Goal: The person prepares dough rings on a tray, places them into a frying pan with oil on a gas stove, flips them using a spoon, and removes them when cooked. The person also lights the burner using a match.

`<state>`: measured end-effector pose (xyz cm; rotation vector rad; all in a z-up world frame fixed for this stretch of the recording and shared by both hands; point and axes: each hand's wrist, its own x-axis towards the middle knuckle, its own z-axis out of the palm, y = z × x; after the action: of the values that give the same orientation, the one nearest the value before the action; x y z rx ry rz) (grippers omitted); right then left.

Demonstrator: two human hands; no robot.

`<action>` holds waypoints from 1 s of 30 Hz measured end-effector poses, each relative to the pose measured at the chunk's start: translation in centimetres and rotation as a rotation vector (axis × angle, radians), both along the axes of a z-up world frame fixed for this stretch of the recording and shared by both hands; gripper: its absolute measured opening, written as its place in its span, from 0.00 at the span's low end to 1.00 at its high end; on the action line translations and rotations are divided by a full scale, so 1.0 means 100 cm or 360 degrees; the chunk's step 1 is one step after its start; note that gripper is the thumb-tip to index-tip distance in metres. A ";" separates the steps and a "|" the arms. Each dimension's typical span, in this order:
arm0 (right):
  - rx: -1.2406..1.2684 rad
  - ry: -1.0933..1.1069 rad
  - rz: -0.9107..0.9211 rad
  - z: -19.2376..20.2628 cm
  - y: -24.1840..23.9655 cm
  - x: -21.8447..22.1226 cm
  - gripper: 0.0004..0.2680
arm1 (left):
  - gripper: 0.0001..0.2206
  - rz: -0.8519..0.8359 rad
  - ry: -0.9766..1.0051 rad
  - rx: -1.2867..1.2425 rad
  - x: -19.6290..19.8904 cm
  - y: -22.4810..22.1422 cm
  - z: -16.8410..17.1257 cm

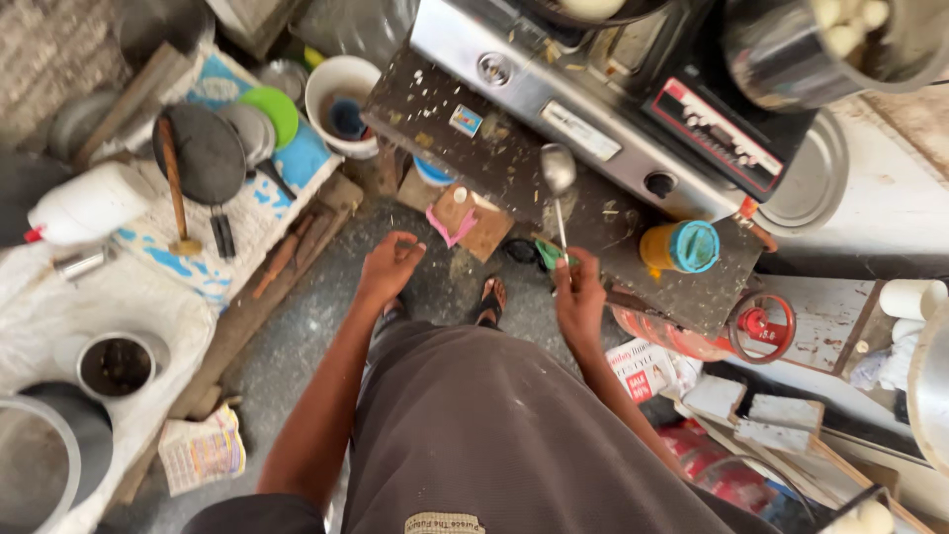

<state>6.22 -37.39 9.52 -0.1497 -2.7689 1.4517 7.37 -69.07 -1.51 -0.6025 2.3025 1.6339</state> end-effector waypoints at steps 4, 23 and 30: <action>0.0814 0.0311 0.0385 -0.040 0.023 -0.039 0.13 | 0.20 -0.0013 0.0139 -0.0043 -0.029 0.022 0.024; 0.1451 0.0521 0.0576 0.209 -0.058 -0.350 0.16 | 0.17 0.0313 0.0324 0.0093 0.006 0.010 0.024; 0.1411 -0.0092 0.0555 0.218 -0.086 -0.350 0.16 | 0.17 0.0516 0.0032 -0.0049 0.052 -0.028 0.012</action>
<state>-28.77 -45.97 31.36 0.3160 -3.2783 0.1129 12.60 -71.89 -0.28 -1.0158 2.3434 1.7467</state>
